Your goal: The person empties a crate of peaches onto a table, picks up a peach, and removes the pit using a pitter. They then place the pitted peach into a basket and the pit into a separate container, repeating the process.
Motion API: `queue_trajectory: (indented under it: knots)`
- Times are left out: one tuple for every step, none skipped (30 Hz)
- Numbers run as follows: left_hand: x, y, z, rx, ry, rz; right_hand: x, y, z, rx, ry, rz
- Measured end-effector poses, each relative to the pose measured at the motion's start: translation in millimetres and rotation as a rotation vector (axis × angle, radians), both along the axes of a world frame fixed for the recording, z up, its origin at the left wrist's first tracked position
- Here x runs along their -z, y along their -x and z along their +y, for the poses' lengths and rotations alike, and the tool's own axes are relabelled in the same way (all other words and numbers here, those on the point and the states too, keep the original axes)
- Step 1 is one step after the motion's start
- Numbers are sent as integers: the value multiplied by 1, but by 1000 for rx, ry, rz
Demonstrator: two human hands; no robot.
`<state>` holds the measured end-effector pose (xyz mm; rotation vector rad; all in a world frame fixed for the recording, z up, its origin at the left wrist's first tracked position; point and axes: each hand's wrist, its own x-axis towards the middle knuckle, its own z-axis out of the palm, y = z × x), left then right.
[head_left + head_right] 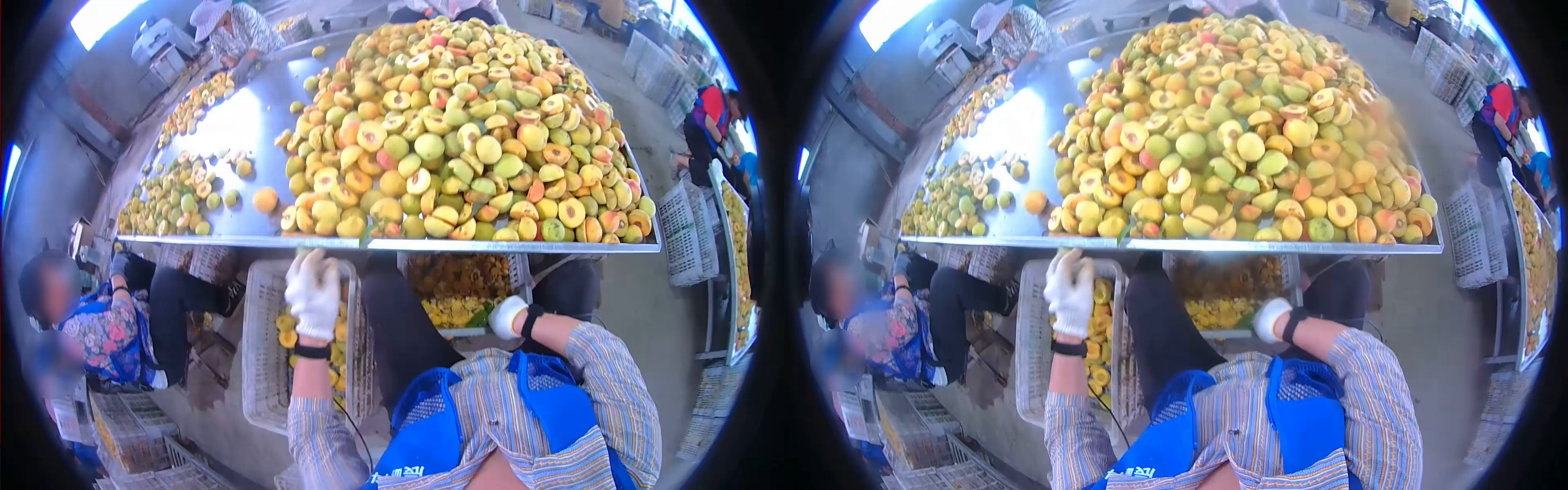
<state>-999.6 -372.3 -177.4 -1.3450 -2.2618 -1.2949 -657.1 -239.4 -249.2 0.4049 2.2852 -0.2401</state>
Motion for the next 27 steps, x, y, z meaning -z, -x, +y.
queue_trajectory:
  knots:
    - [-18, 1, 34, 71, 11, 100, -8, 1, 1, 28, -28, 32]
    - [-27, 4, 65, 137, -2, 198, -16, 9, 5, 158, -19, 49]
    - [-34, 6, 95, 155, 46, 285, -28, 11, 10, 222, 6, 166]
    - [-33, 13, 125, 205, 139, 282, -47, 13, 12, 269, 42, 253]
    - [-37, 18, 152, 214, 126, 292, -65, 14, 14, 316, 76, 341]
    - [-41, 19, 179, 159, 239, 346, -77, 14, 15, 331, 74, 405]
    - [-44, 21, 204, 102, 350, 398, -84, 12, 14, 346, 70, 467]
    - [-40, 28, 229, 110, 333, 402, -82, 8, 14, 367, 88, 528]
    - [-36, 35, 251, 82, 344, 523, -87, 7, 13, 396, 116, 512]
    - [-31, 43, 269, 54, 357, 641, -87, 3, 11, 404, 129, 512]
    - [-34, 46, 282, 63, 345, 639, -88, 1, 12, 412, 143, 512]
    - [-36, 50, 292, 172, 487, 580, -92, 0, 13, 436, 146, 447]
    - [-37, 52, 297, 281, 632, 520, -96, 0, 13, 461, 155, 381]
    - [-45, 52, 299, 294, 691, 478, -96, -2, 16, 483, 178, 343]
    - [-52, 49, 299, 304, 691, 482, -97, -2, 18, 494, 179, 343]
    - [-57, 45, 292, 262, 773, 431, -100, -2, 21, 515, 169, 358]
    - [-59, 45, 283, 214, 857, 380, -104, -1, 22, 532, 163, 374]
    - [-50, 48, 273, 131, 744, 283, -108, 1, 25, 540, 155, 354]
    - [-46, 57, 260, 167, 807, 190, -112, 4, 28, 536, 157, 366]
    - [-42, 54, 238, 218, 773, 204, -115, 5, 28, 550, 173, 420]
    - [-39, 49, 219, 268, 738, 216, -120, 7, 30, 562, 187, 472]
    - [-40, 48, 211, 260, 738, 226, -131, 11, 31, 591, 185, 469]
    - [-42, 46, 201, 279, 642, 73, -134, 12, 30, 588, 166, 576]
    - [-41, 40, 186, 291, 550, -88, -130, 11, 26, 594, 138, 736]
    - [-39, 31, 173, 280, 554, -91, -127, 11, 25, 598, 105, 901]
    - [-47, 14, 163, 375, 271, -597, -135, 12, 23, 578, 108, 1042]
    - [-51, 0, 153, 453, -42, -1087, -141, 12, 20, 590, 176, 1172]
